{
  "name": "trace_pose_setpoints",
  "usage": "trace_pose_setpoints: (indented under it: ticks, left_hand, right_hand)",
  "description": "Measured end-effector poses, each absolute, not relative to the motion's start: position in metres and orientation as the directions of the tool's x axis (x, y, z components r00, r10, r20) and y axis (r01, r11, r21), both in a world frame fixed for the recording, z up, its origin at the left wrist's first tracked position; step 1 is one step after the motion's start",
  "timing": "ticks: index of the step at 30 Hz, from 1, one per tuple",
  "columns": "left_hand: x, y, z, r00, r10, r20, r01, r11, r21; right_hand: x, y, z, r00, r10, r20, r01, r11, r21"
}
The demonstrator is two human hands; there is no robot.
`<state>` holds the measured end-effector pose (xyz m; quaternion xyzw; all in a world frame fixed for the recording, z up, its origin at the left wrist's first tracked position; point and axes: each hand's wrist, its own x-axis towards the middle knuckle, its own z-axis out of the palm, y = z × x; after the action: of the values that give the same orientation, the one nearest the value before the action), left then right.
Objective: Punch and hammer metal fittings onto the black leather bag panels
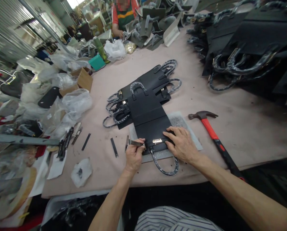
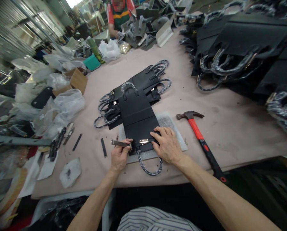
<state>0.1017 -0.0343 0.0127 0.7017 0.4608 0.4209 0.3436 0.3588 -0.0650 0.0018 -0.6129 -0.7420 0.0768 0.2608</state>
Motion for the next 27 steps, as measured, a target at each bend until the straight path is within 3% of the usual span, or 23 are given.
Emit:
trace_pose_setpoints:
  ticks: [5,6,8,10,12,14,18,27]
  left_hand:
    - [0.097,-0.034,0.013,0.479,0.794,0.374,0.305,-0.55,0.777]
    - [0.097,-0.034,0.011,0.431,0.824,0.368,0.292,-0.513,0.807]
    - [0.1,-0.032,0.005,0.163,0.941,0.297,0.204,-0.327,0.923]
    - [0.103,-0.031,0.0,-0.093,0.988,0.126,0.014,-0.125,0.992]
    - [0.106,-0.031,-0.001,-0.154,0.988,-0.009,-0.125,-0.01,0.992]
    - [0.11,-0.031,0.002,-0.112,0.993,-0.042,-0.14,0.026,0.99]
    - [0.129,-0.029,0.02,0.02,0.998,0.054,-0.099,-0.052,0.994]
    - [0.198,-0.018,0.029,0.238,0.955,0.179,-0.021,-0.179,0.984]
  right_hand:
    - [0.357,-0.065,0.005,-0.113,0.952,0.283,0.867,0.234,-0.439]
    - [0.357,-0.065,0.006,-0.111,0.954,0.278,0.866,0.23,-0.445]
    - [0.356,-0.065,0.008,-0.102,0.957,0.272,0.861,0.222,-0.457]
    - [0.355,-0.065,0.009,-0.096,0.956,0.279,0.855,0.222,-0.469]
    - [0.357,-0.064,0.007,-0.086,0.952,0.295,0.84,0.229,-0.493]
    - [0.363,-0.065,0.004,-0.1,0.946,0.308,0.799,0.26,-0.542]
    - [0.382,-0.07,-0.002,-0.077,0.935,0.346,0.711,0.294,-0.639]
    - [0.394,-0.076,-0.004,-0.009,0.903,0.429,0.699,0.313,-0.643]
